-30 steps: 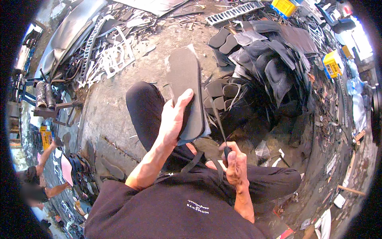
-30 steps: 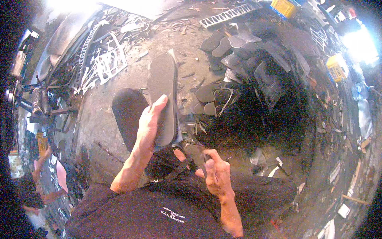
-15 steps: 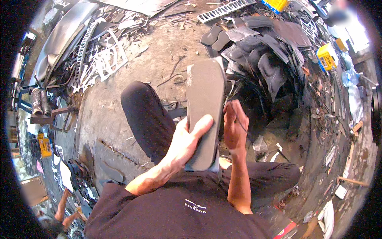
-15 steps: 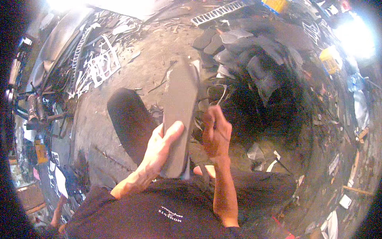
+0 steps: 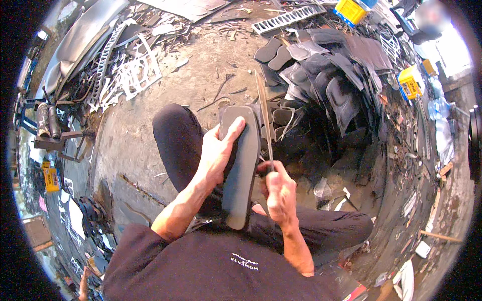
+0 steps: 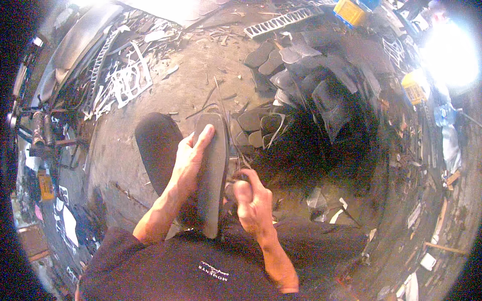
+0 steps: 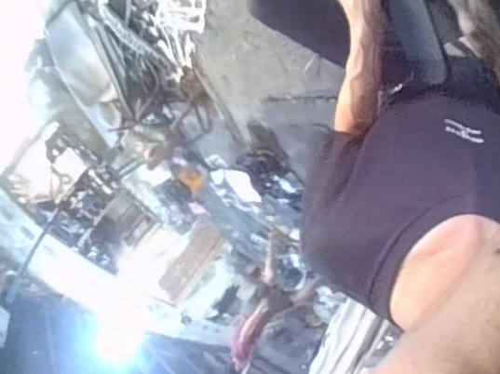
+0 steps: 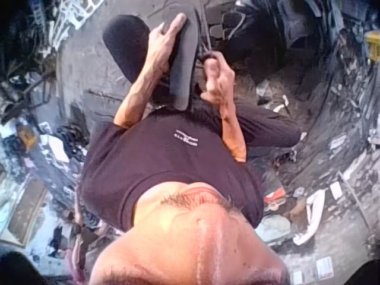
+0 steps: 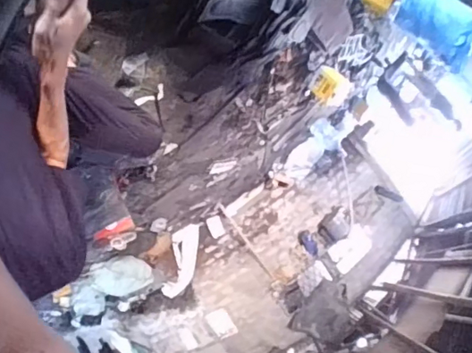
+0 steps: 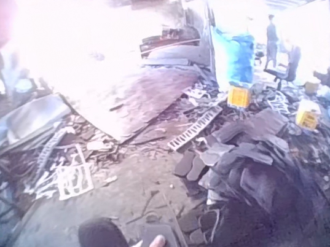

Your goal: The person sits on the floor and uses a knife to trim the edges of black rubber shoe insoles. They repeatedly cut along the perimeter, remove excess strips, and place the trimmed pieces into a pile nearby.

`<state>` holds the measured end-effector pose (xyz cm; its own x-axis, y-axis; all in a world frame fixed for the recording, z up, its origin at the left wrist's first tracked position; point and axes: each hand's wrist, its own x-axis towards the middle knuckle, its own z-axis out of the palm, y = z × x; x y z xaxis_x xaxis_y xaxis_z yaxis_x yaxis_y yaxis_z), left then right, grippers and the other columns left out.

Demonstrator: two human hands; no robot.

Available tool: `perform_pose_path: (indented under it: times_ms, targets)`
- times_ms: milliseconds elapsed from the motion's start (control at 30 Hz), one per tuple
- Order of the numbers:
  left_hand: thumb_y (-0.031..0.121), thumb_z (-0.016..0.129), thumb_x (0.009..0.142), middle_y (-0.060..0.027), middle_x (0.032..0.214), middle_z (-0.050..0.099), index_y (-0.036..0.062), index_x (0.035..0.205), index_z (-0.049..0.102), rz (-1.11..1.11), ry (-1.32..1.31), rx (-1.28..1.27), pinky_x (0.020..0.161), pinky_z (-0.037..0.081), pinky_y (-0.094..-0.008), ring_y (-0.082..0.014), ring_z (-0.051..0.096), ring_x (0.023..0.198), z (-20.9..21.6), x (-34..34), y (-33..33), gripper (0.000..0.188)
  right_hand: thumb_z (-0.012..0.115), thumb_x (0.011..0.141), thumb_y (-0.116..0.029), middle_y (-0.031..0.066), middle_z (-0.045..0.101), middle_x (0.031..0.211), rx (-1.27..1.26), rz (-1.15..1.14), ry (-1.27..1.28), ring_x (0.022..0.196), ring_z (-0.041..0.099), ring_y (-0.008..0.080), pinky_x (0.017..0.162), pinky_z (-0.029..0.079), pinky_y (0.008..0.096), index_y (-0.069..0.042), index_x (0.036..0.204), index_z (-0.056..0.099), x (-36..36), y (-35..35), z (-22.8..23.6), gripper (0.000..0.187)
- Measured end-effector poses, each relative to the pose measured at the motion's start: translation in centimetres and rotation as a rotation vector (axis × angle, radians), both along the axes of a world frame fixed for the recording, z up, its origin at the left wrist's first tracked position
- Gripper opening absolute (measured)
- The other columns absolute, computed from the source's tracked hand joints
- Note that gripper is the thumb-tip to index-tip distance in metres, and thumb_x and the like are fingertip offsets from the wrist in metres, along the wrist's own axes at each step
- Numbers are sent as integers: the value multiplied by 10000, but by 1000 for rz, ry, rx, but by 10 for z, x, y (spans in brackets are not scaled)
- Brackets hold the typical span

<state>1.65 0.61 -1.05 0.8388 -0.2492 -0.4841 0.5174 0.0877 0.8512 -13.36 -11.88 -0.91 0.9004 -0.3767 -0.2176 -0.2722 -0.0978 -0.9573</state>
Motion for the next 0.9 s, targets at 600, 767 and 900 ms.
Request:
perform_pose_path:
  times_ms: [600,767,900]
  targets:
    - [305,966,819,-53,954,803,23,1152,781,-538,-267,25,784,610,-305,-112,744,828,37,38,18,474,380,1159,-552,-39,443,627,-215,62,-34,559,384,58,525,316,285,-62,956,605,-10,-53,21,576]
    - [298,974,804,-50,953,802,32,1159,778,-653,-371,29,758,612,-307,-114,738,810,31,41,21,485,419,1151,-513,-3,447,630,-143,84,120,594,407,73,545,316,307,-52,954,603,-34,-44,31,534]
    - [362,977,782,-50,918,800,5,1091,784,-1013,-313,109,742,598,-311,-113,726,807,39,31,14,511,416,1155,-497,6,447,640,-129,131,159,591,419,88,556,349,308,-54,945,590,-28,-47,26,520]
